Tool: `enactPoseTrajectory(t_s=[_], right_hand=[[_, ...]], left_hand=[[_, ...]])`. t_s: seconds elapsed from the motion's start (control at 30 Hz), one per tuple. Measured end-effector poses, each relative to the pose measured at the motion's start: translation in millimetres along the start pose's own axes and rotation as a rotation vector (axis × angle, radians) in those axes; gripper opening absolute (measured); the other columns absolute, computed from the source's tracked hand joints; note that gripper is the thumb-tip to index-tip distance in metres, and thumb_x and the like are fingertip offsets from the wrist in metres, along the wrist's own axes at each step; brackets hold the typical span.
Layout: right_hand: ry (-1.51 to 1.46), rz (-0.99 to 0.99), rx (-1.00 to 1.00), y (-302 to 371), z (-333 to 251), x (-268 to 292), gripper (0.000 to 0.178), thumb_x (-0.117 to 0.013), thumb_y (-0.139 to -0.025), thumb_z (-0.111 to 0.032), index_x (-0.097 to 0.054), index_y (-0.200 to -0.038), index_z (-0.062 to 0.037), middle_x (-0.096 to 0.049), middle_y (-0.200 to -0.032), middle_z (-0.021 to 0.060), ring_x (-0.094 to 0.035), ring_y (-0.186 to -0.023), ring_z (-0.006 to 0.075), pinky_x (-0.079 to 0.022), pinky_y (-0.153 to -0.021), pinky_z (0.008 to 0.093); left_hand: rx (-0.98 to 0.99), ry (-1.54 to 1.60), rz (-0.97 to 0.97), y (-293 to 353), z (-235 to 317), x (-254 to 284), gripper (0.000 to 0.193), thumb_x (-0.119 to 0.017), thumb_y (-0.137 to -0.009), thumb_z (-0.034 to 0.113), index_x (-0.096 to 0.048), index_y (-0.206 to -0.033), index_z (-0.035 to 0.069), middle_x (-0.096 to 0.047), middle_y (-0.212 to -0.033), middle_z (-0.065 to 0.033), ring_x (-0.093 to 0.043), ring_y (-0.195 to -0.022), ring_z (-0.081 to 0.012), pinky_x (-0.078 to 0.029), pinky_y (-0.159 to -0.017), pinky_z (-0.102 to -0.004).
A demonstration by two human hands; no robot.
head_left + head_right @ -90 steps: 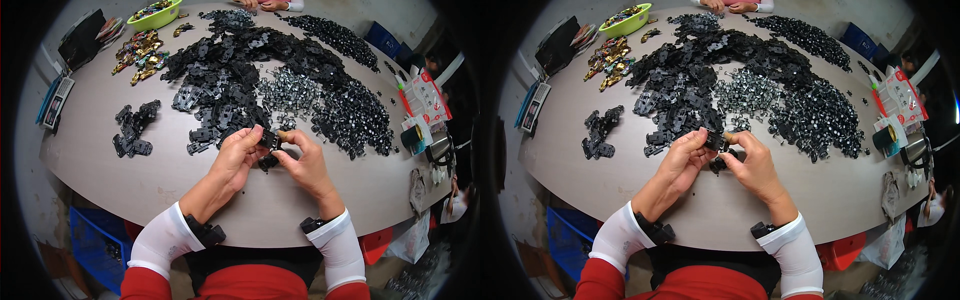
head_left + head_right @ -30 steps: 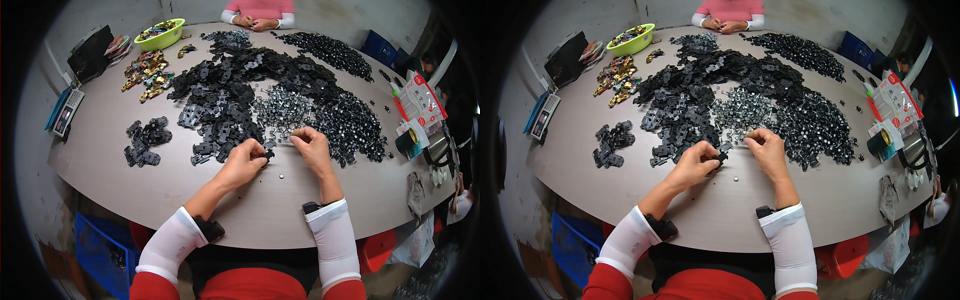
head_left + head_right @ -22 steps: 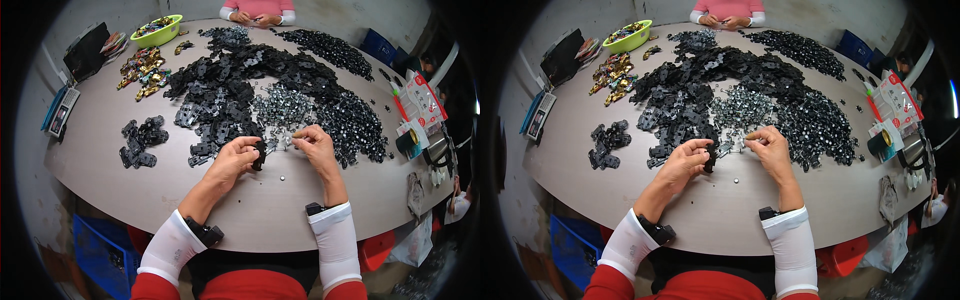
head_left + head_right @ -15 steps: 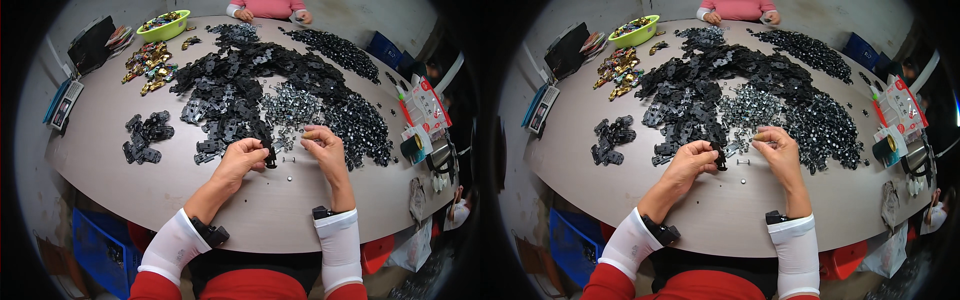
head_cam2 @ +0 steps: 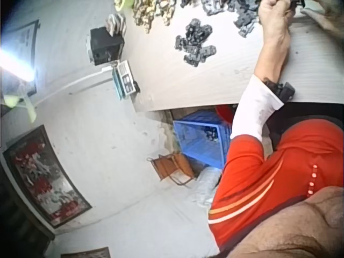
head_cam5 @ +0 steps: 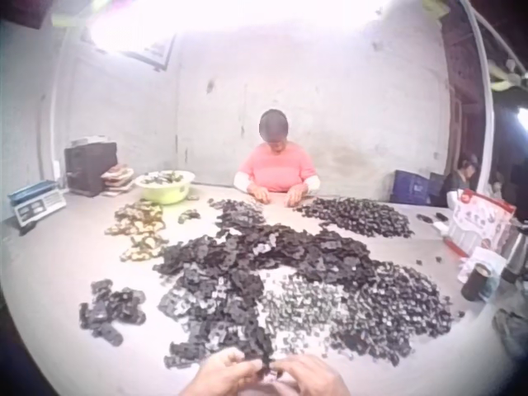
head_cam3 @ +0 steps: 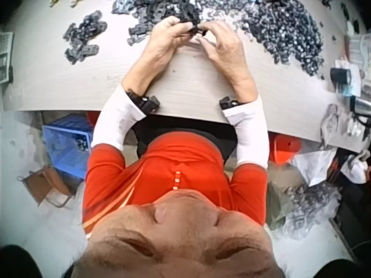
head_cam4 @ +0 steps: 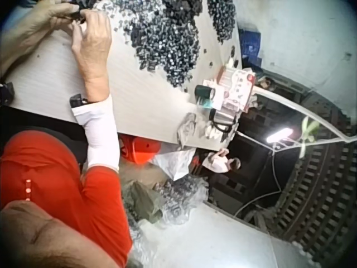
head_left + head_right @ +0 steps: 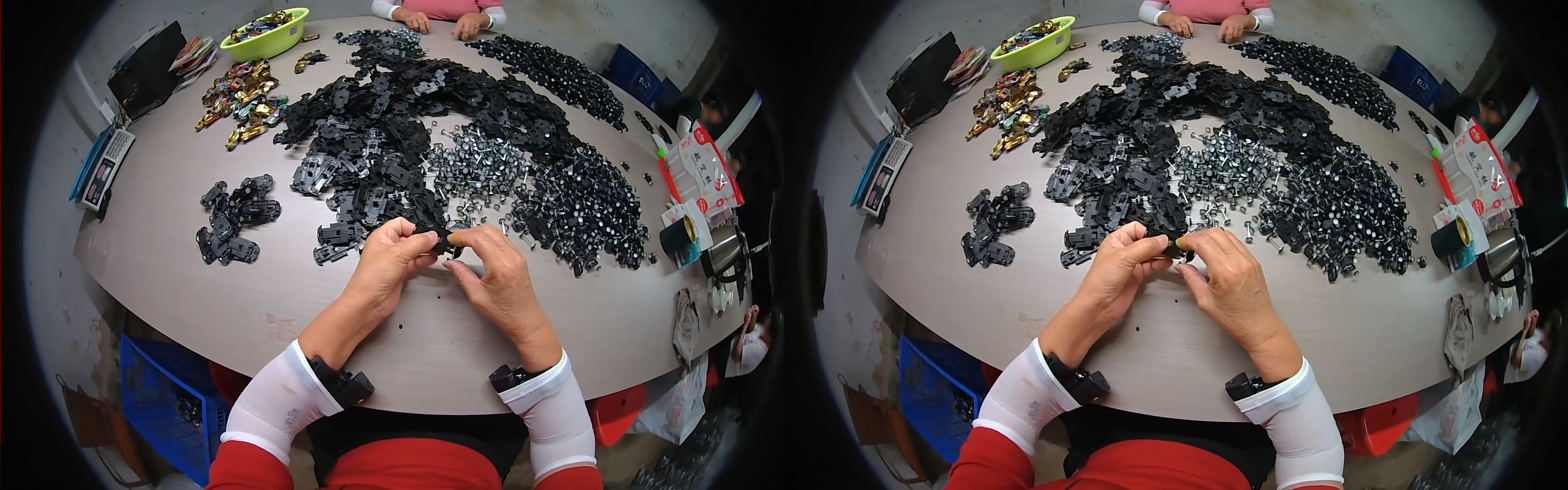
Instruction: The person sits at a table and assembles small black lock mechanisms by hand. They pick up individual components from large piles on the table, fit them together, and place the assembled units into a growing stack.
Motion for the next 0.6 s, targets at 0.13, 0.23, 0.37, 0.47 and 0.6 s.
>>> enactPoseTrajectory(t_s=[0.13, 0.23, 0.37, 0.47, 0.6], right_hand=[[0.053, 0.083, 0.065, -1, -6, 10, 0.028, -0.075, -0.075, -0.004, -0.064, -0.101, -0.0033, -0.067, -0.095, 0.0101, -0.063, -0.093, 0.0287, -0.051, -0.080, 0.0370], [0.083, -0.009, 0.023, 1, 2, 5, 0.030, -0.076, -0.074, -0.004, -0.064, -0.102, -0.0024, -0.066, -0.095, 0.0110, -0.062, -0.091, 0.0294, -0.051, -0.079, 0.0379], [0.071, -0.012, 0.031, 1, 3, -1, 0.035, -0.075, -0.074, -0.002, -0.062, -0.106, -0.0012, -0.066, -0.097, 0.0128, -0.062, -0.091, 0.0302, -0.051, -0.080, 0.0388], [0.054, 0.018, 0.031, 1, 0, -3, 0.038, -0.074, -0.074, -0.001, -0.060, -0.110, -0.0007, -0.065, -0.098, 0.0137, -0.062, -0.092, 0.0307, -0.051, -0.080, 0.0394], [0.055, 0.025, 0.046, 2, -4, -6, 0.043, -0.074, -0.074, 0.000, -0.059, -0.114, -0.0006, -0.065, -0.100, 0.0147, -0.062, -0.093, 0.0316, -0.051, -0.080, 0.0394]], left_hand=[[-0.011, 0.009, 0.004, 1, 3, -4, 0.012, -0.068, -0.089, 0.008, -0.057, -0.095, 0.008, -0.065, -0.089, -0.0025, -0.062, -0.081, -0.0104, -0.053, -0.077, -0.0270], [0.009, -0.022, 0.006, 1, 0, -4, 0.010, -0.067, -0.090, 0.008, -0.058, -0.093, 0.008, -0.067, -0.090, -0.0037, -0.063, -0.083, -0.0104, -0.053, -0.076, -0.0275], [0.013, 0.059, -0.006, 2, -3, -3, 0.009, -0.067, -0.090, 0.008, -0.058, -0.091, 0.008, -0.067, -0.089, -0.0041, -0.063, -0.083, -0.0110, -0.052, -0.078, -0.0281], [-0.011, 0.091, -0.009, 4, -2, -5, 0.009, -0.067, -0.090, 0.007, -0.058, -0.090, 0.009, -0.068, -0.090, -0.0046, -0.064, -0.083, -0.0118, -0.051, -0.080, -0.0290], [-0.057, 0.074, -0.007, 6, -4, -5, 0.009, -0.067, -0.090, 0.007, -0.058, -0.091, 0.009, -0.068, -0.091, -0.0053, -0.064, -0.083, -0.0122, -0.051, -0.081, -0.0296]])
Point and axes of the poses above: each hand's wrist, its own y-axis away from the middle knuckle, its own x-axis out of the back of the hand, z = x × y, the point moved 8 cm from there along -y, towards the middle knuckle
